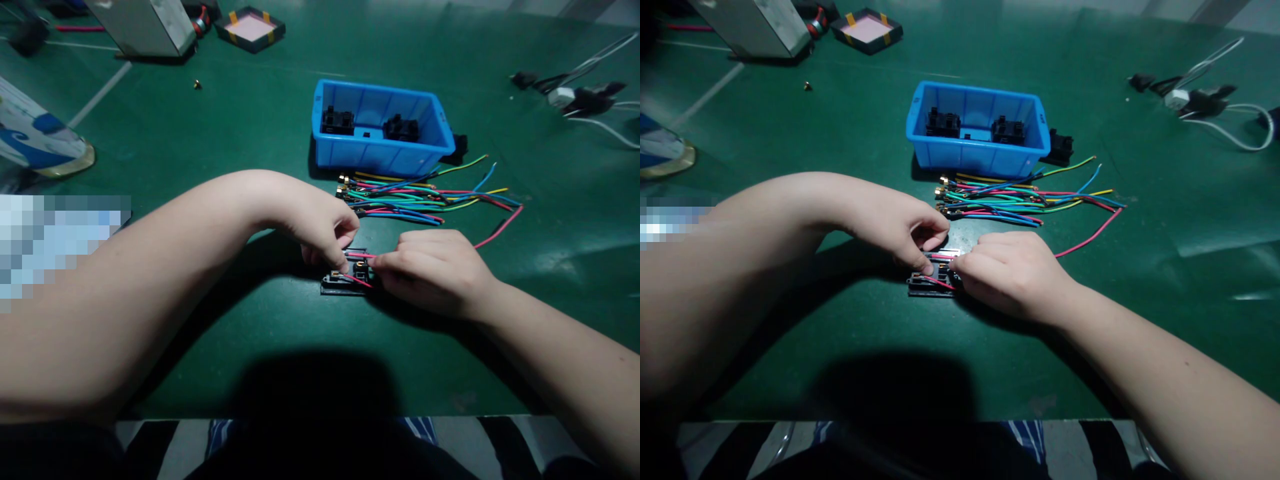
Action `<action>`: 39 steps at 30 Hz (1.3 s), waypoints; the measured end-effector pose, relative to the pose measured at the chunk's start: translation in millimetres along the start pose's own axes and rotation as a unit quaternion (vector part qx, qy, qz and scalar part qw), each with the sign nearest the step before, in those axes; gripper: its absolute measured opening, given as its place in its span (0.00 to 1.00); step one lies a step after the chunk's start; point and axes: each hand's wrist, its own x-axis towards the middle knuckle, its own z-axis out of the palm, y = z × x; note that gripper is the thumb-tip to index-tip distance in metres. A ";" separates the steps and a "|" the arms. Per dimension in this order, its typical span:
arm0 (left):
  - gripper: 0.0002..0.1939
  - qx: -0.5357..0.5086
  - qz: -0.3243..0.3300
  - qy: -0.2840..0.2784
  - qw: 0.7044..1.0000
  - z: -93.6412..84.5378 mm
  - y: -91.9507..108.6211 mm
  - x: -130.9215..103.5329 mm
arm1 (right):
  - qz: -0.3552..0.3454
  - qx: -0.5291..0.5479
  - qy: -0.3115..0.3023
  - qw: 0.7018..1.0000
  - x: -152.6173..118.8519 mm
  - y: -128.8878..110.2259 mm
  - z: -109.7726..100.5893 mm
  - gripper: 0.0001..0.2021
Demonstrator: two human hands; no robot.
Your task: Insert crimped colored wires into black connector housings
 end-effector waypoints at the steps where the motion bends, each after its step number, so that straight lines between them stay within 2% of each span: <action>1: 0.22 0.000 0.000 0.001 1.000 0.1 0.0 0.1 | 0.001 0.002 -0.002 1.000 0.2 0.0 -0.1 0.05; 32: 0.22 0.001 -0.012 0.008 1.000 -0.6 1.1 -0.9 | 0.009 0.021 0.010 1.000 3.4 -1.7 -0.9 0.05; 39: 0.21 0.000 -0.014 0.004 1.000 -1.2 2.0 -1.8 | 0.026 0.023 -0.006 0.999 3.0 -2.9 -1.7 0.06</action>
